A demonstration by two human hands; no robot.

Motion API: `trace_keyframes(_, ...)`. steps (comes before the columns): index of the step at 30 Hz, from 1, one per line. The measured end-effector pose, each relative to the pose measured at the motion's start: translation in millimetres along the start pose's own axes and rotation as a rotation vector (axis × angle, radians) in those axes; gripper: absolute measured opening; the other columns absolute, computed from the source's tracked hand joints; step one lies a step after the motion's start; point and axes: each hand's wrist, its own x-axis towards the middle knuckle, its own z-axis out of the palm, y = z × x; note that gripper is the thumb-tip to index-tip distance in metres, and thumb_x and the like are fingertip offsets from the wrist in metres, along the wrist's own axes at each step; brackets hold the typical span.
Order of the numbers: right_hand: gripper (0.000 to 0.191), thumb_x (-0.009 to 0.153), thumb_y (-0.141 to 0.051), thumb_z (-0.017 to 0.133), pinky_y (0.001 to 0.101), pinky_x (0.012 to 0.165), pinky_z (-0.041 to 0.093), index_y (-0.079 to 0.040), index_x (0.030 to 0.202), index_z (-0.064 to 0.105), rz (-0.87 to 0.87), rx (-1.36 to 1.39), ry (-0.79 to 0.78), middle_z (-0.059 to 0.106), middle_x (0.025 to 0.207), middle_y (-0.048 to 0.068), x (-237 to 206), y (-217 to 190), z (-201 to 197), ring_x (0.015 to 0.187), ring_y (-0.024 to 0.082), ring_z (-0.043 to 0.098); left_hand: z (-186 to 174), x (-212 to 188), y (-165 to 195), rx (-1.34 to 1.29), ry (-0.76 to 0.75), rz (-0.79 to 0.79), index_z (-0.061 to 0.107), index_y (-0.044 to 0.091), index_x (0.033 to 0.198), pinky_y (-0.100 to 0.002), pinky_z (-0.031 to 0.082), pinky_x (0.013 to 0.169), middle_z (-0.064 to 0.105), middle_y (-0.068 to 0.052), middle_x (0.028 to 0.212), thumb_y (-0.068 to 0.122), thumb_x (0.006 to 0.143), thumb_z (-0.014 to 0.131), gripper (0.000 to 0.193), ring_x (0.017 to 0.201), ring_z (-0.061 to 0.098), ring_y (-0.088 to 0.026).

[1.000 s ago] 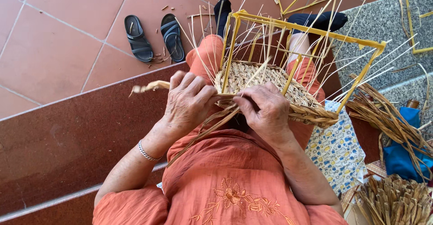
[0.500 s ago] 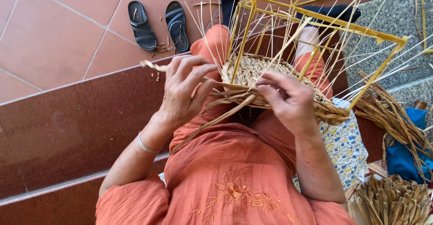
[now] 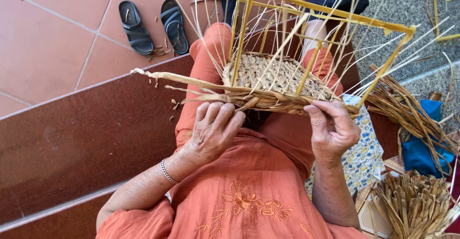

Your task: The person weaves a basket by hand, interlacing dried palm leaves through a yellow metal frame. They repeatedly thread the leaves, pull them tight, and trim excess material with scissors.

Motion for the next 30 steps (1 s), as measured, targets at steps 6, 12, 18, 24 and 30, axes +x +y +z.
trace_keyframes(6, 0.012, 0.103, -0.005, 0.076, 0.0190, 0.067, 0.055, 0.004, 0.110, 0.069, 0.088, 0.113, 0.110, 0.074, 0.095, 0.010, -17.5, 22.7, -24.4, 0.084, 0.013, 0.073, 12.3, 27.0, 7.6, 0.104, 0.100, 0.111, 0.064, 0.005, 0.126, -0.041, 0.044, 0.092, 0.056, -0.006, 0.112, 0.012, 0.099, 0.066, 0.028, 0.103, 0.055, -0.023)
trace_keyframes(12, 0.013, 0.103, -0.004, 0.076, 0.0188, 0.068, 0.054, 0.004, 0.110, 0.069, 0.068, 0.053, 0.035, 0.073, 0.093, 0.010, -28.6, 30.7, -30.8, 0.079, 0.012, 0.071, 0.2, 26.7, 14.7, 0.084, 0.013, 0.229, 0.062, 0.001, 0.108, -0.041, 0.043, 0.084, 0.064, -0.019, 0.119, 0.013, 0.085, 0.063, 0.026, 0.098, 0.055, -0.025)
trace_keyframes(18, 0.012, 0.102, -0.003, 0.075, 0.0219, 0.076, 0.058, 0.004, 0.110, 0.069, 0.130, 0.167, 0.034, 0.072, 0.099, 0.011, -31.1, 35.4, -36.7, 0.085, 0.014, 0.072, -18.3, 32.2, 36.1, -0.212, -0.249, 0.003, 0.067, 0.005, 0.104, -0.037, 0.049, 0.062, 0.057, -0.003, 0.075, 0.000, 0.091, 0.064, 0.014, 0.071, 0.059, -0.020)
trace_keyframes(24, 0.010, 0.100, -0.002, 0.076, 0.0221, 0.073, 0.056, 0.002, 0.107, 0.070, 0.083, 0.117, -0.027, 0.073, 0.096, 0.011, -24.2, 25.4, -38.5, 0.082, 0.014, 0.071, -64.5, 43.1, 19.0, -0.112, -0.049, -0.017, 0.066, 0.011, 0.097, -0.038, 0.049, 0.063, 0.055, -0.003, 0.079, 0.018, 0.093, 0.078, 0.014, 0.070, 0.056, -0.022)
trace_keyframes(30, 0.015, 0.096, -0.005, 0.078, 0.0293, 0.079, 0.059, -0.004, 0.110, 0.072, -0.214, -0.020, -0.172, 0.074, 0.103, 0.009, 4.3, -8.0, -11.4, 0.091, 0.019, 0.072, -101.0, 50.6, 14.7, 0.135, -0.005, -0.036, 0.072, 0.010, 0.104, -0.039, 0.039, 0.070, 0.052, -0.001, 0.082, 0.015, 0.092, 0.081, 0.015, 0.078, 0.051, -0.022)
